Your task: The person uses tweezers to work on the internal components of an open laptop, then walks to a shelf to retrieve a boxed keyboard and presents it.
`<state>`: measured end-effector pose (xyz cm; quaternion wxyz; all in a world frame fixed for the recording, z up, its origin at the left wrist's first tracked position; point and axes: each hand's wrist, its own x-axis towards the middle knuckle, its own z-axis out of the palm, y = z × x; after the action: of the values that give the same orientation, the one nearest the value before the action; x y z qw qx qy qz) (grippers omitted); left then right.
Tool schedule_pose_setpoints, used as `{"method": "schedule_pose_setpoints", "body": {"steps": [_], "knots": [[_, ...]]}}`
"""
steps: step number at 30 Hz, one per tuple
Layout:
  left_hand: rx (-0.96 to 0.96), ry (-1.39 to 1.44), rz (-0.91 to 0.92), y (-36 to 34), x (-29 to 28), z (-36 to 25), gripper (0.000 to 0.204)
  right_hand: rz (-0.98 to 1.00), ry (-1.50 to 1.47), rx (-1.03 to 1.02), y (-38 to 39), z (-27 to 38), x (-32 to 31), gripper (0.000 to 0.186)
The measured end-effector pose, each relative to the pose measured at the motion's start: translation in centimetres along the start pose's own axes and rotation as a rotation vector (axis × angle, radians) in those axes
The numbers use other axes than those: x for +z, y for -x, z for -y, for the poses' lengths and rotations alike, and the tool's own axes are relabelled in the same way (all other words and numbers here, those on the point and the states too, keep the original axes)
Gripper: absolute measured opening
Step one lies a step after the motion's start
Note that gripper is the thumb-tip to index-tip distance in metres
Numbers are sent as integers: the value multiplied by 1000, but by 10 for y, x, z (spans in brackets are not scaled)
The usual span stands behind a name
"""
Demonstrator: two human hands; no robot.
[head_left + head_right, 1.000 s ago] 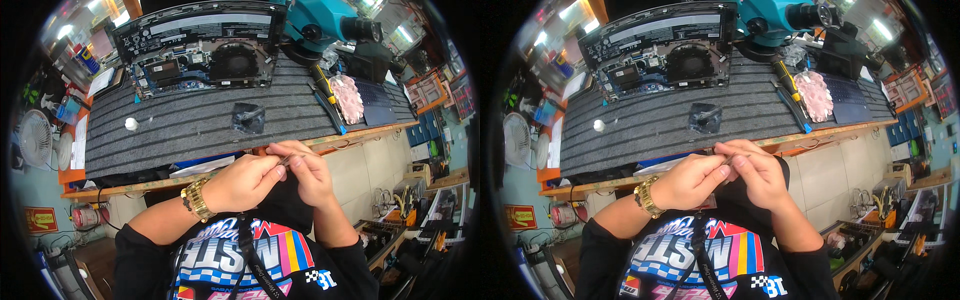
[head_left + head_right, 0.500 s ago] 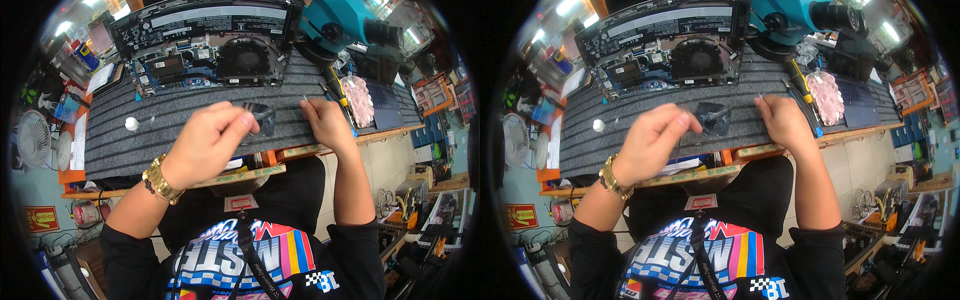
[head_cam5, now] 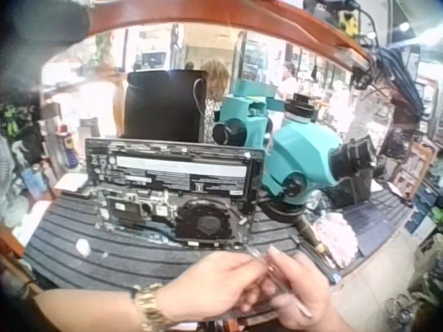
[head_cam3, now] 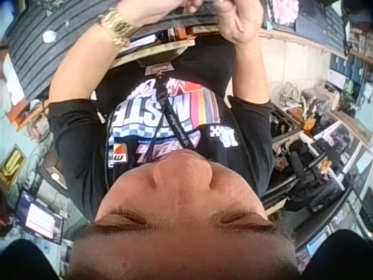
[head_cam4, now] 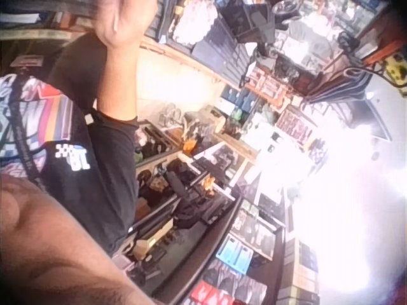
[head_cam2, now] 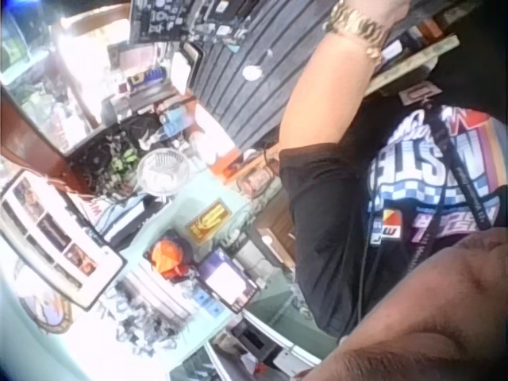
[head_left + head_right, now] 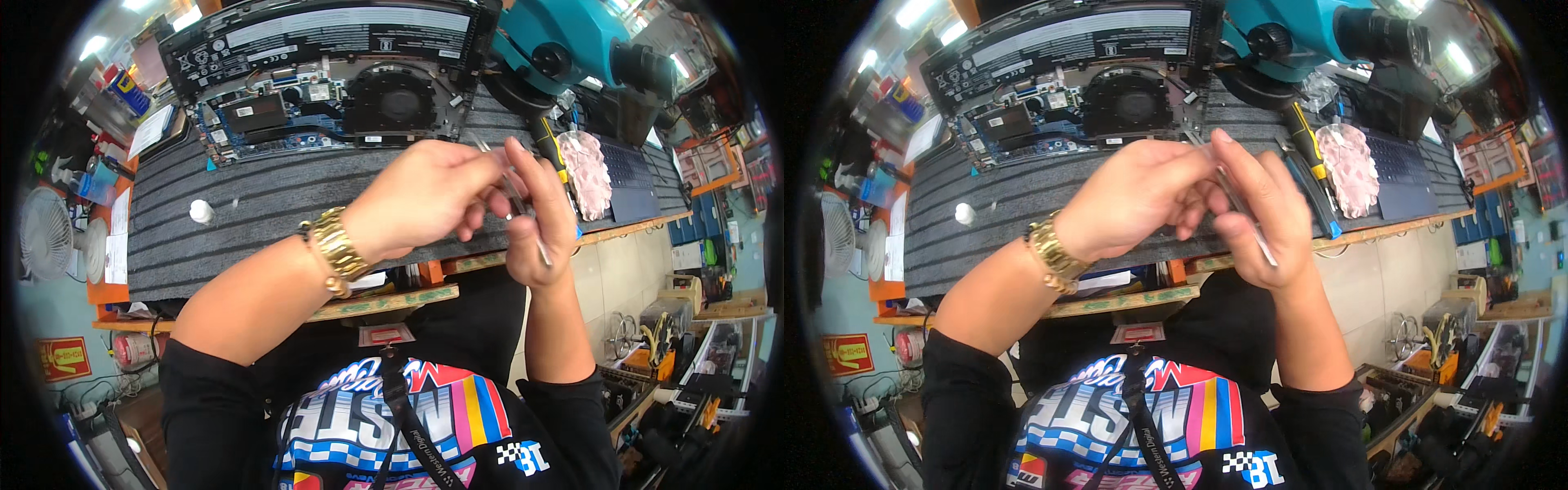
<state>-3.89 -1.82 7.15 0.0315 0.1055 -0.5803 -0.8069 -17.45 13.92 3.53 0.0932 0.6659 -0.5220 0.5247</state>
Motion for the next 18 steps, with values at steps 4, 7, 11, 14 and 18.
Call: {"method": "schedule_pose_setpoints", "body": {"steps": [4, 7, 11, 14, 18], "knots": [[393, -894, 91, -33, -4, 2, 29, -289, 2, 282, 23, 14, -28, 44], [812, -1313, 93, -48, -19, 34, 18, -443, -150, 329, 49, 11, -36, 36], [681, -1723, 151, -66, 16, 52, 14, -477, -153, 515, 74, 2, -45, 27], [701, -1726, 157, -67, 22, 48, 13, -559, -175, 584, 75, -9, -42, 23], [840, -1740, 121, -82, 13, 58, 12, -684, -322, 676, 75, -19, -45, 21]]}}
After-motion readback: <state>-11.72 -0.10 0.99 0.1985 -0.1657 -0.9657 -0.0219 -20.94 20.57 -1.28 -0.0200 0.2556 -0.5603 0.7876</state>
